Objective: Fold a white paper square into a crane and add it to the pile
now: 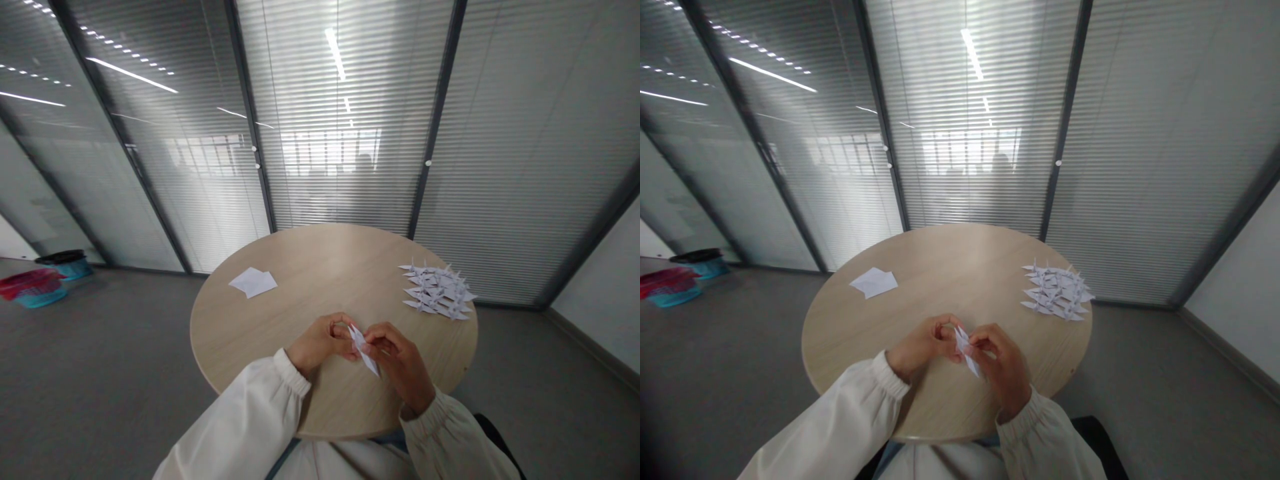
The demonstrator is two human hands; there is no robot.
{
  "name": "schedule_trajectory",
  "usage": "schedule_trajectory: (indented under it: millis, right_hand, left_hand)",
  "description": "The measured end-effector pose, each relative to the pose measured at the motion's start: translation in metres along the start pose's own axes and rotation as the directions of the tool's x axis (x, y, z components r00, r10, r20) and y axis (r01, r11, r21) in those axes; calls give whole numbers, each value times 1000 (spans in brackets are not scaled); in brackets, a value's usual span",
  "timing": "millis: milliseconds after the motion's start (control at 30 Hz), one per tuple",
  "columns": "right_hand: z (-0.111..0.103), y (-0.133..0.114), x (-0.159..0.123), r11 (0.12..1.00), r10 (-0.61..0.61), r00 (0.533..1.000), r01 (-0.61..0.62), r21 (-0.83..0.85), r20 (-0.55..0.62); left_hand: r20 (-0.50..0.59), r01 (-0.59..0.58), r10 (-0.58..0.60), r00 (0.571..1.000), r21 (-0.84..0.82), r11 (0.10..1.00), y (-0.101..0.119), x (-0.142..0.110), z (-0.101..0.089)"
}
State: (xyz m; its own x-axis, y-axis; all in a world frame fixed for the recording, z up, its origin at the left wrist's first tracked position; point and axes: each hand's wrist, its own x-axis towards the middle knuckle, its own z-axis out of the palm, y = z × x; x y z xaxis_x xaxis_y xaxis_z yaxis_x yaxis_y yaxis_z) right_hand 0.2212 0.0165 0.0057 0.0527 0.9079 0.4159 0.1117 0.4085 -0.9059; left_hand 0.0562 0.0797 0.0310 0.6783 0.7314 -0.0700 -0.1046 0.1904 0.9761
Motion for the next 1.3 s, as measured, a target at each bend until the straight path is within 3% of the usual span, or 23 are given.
schedule_trajectory:
  millis: [267,500,700,900,1100,1300]
  right_hand:
    - [-1,6,-1,990,108,994,-110,-89,-22]
    - [-3,10,2,983,114,990,-124,-137,-80]
    - [-1,7,2,983,108,989,-121,-141,-99]
    - [1,4,1,982,112,988,-126,-139,-106]
    - [3,5,3,985,160,984,-163,-47,-75]
    - [3,6,4,974,181,984,-178,-142,7]
  left_hand:
    - [9,-42,42,999,52,998,2,-1,4]
    - [34,-95,92,995,122,988,6,-3,9]
    - [-6,-117,121,993,226,967,6,-4,12]
    - [-103,-120,166,981,352,928,-1,-2,11]
    - [-131,-168,258,957,475,864,1,-4,12]
    - [-128,-216,362,923,606,766,7,-7,12]
